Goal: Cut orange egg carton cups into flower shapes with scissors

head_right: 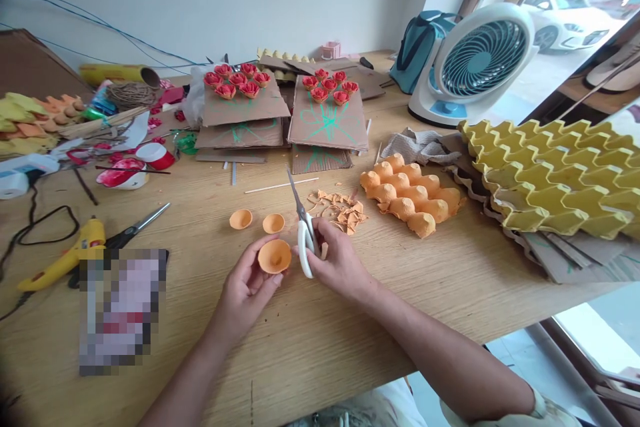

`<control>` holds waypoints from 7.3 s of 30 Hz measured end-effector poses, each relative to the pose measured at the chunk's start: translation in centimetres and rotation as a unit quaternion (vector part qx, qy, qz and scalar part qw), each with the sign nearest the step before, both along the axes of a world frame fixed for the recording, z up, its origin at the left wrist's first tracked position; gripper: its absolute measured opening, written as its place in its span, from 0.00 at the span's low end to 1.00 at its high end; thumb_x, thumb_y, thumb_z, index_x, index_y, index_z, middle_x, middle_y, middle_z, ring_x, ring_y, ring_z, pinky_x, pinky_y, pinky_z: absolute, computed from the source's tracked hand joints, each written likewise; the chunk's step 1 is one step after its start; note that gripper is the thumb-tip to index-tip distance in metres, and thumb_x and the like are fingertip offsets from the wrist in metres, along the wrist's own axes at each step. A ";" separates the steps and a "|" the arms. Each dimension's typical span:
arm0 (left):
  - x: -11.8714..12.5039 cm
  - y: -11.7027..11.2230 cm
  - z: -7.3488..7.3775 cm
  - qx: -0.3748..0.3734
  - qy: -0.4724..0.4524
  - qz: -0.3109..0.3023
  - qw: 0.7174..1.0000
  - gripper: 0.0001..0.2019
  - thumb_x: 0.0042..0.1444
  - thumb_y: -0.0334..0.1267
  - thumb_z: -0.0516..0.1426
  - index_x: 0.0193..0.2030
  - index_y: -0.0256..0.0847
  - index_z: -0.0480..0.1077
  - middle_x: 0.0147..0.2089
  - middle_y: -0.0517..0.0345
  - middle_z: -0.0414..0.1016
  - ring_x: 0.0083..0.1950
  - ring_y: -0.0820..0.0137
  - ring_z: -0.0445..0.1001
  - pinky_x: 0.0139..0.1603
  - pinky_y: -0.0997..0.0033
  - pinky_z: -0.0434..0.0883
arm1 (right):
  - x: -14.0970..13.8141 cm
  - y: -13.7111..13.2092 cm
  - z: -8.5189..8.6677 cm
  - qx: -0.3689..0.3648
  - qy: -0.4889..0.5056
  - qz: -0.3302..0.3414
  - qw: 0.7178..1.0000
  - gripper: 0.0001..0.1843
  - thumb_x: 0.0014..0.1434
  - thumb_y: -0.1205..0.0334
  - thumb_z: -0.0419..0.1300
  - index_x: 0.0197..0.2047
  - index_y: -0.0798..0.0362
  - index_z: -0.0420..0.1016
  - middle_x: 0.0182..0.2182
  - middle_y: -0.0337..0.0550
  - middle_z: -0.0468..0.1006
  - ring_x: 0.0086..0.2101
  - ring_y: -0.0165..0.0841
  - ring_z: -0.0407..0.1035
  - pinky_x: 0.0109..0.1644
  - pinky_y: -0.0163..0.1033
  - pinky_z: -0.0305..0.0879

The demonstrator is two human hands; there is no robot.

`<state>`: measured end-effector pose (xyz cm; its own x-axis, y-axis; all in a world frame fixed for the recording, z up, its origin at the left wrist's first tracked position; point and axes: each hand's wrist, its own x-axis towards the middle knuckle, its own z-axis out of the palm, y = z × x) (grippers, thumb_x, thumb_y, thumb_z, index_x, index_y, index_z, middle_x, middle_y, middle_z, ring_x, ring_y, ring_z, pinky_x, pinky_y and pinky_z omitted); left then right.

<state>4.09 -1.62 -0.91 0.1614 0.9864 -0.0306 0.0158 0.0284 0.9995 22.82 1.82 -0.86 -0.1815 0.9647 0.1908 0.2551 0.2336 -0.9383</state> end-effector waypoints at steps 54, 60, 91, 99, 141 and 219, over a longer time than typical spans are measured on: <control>-7.1 3.6 -2.0 0.105 0.279 0.229 0.927 0.12 0.61 0.42 0.57 0.48 0.42 0.73 0.51 0.50 0.79 0.49 0.62 0.77 0.48 0.63 0.71 | 0.5 0.0 0.3 0.028 -0.056 0.061 0.996 0.10 0.64 0.56 0.58 0.33 0.51 0.67 0.29 0.38 0.69 0.31 0.32 0.62 0.35 0.37 0.60; -5.8 3.0 -2.0 0.145 0.336 0.168 0.915 0.24 0.54 0.44 0.65 0.57 0.43 0.69 0.54 0.48 0.76 0.50 0.59 0.75 0.50 0.59 0.71 | 0.7 0.1 0.3 0.022 -0.069 0.061 0.996 0.10 0.64 0.58 0.57 0.32 0.51 0.64 0.31 0.39 0.70 0.32 0.32 0.62 0.35 0.36 0.60; -2.4 1.0 -1.5 0.210 0.262 0.183 0.924 0.21 0.51 0.35 0.66 0.51 0.43 0.66 0.47 0.54 0.78 0.44 0.65 0.79 0.46 0.63 0.76 | -0.1 -0.2 -0.5 0.141 -0.370 0.102 0.913 0.12 0.61 0.52 0.59 0.38 0.51 0.66 0.35 0.44 0.76 0.36 0.38 0.68 0.46 0.43 0.56; -2.2 0.9 -1.3 0.222 0.228 0.171 0.932 0.21 0.51 0.34 0.67 0.50 0.44 0.66 0.48 0.54 0.78 0.48 0.65 0.79 0.49 0.64 0.76 | 0.0 -0.1 -0.4 0.148 -0.367 0.110 0.912 0.11 0.61 0.53 0.59 0.37 0.51 0.64 0.33 0.44 0.75 0.34 0.37 0.67 0.45 0.42 0.56; -2.9 1.2 -0.1 0.103 0.004 0.120 0.987 0.23 0.53 0.43 0.66 0.53 0.44 0.65 0.50 0.51 0.74 0.49 0.66 0.77 0.50 0.65 0.76 | 0.6 -0.1 -0.5 0.179 -0.355 0.123 0.909 0.12 0.64 0.58 0.56 0.29 0.50 0.60 0.23 0.38 0.72 0.23 0.31 0.62 0.41 0.40 0.54; -4.4 1.5 -0.5 -0.030 -0.206 -0.003 0.978 0.22 0.49 0.49 0.69 0.49 0.42 0.76 0.36 0.57 0.72 0.34 0.72 0.66 0.33 0.73 0.65 | 1.4 -0.3 0.2 0.169 -0.306 0.190 0.918 0.14 0.67 0.55 0.53 0.31 0.50 0.58 0.24 0.38 0.68 0.27 0.33 0.60 0.39 0.38 0.56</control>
<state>-0.32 -0.12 -1.42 0.1780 0.9839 -0.0186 -0.3875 0.0875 0.9177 24.22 1.57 -0.67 -0.6655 0.7139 0.2179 0.5492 0.6661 -0.5047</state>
